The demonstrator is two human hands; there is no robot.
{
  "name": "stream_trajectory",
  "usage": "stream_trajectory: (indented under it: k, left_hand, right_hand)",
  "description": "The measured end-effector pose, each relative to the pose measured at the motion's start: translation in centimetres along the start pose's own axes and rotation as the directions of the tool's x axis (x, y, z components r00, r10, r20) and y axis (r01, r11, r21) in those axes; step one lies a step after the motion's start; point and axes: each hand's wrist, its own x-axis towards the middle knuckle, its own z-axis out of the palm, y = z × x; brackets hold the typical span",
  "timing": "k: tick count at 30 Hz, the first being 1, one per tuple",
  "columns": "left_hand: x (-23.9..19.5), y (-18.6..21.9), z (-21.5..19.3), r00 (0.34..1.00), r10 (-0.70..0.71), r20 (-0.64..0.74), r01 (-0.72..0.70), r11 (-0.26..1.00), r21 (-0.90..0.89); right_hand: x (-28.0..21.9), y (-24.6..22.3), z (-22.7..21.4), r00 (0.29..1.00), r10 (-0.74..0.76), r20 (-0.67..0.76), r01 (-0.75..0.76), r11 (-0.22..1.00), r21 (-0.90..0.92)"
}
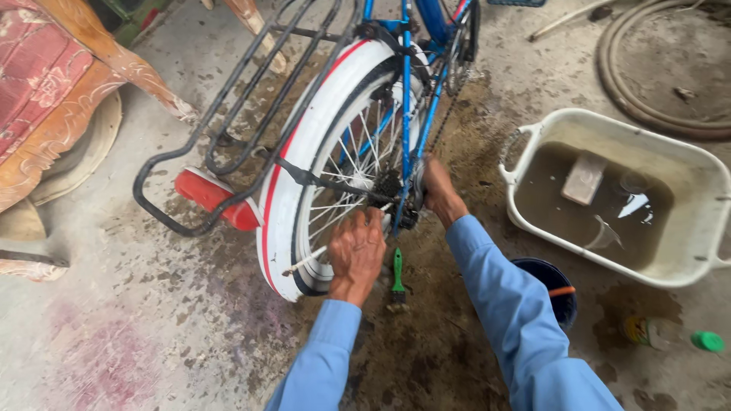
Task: The person scrubs the rear wheel, spokes, and rim of a bicycle using a brush and a cloth. They rotate the wheel to access different sections and continue scrubbing the tire and rim.
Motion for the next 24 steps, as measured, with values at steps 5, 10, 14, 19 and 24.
stream_trajectory:
  k: [5, 10, 14, 19, 24]
  left_hand:
    - [0.1, 0.1, -0.1, 1.000, 0.003, 0.017, -0.003, 1.000, -0.030]
    - [0.5, -0.5, -0.9, 0.982, 0.019, 0.189, -0.002, 0.996, -0.090]
    - [0.5, -0.6, -1.9, 0.993, 0.084, 0.077, -0.076, 0.992, -0.104]
    - [-1.0, -0.9, -2.7, 0.989, 0.136, 0.059, -0.128, 0.984, -0.128]
    - [-2.1, -0.9, -2.7, 0.974, 0.155, -0.166, -0.182, 0.970, -0.163]
  right_hand:
    - [-3.6, 0.1, -1.4, 0.889, -0.447, -0.101, 0.312, 0.751, -0.582]
    - [-7.9, 0.3, -0.4, 0.883, -0.444, -0.154, 0.239, 0.706, -0.666]
    - [-12.5, 0.0, -0.7, 0.958, -0.286, 0.015, 0.209, 0.660, -0.721]
    - [-15.9, 3.9, 0.7, 0.895, -0.444, -0.034, 0.363, 0.771, -0.523]
    - [-16.7, 9.5, 1.4, 0.615, -0.765, 0.193, 0.405, 0.096, -0.909]
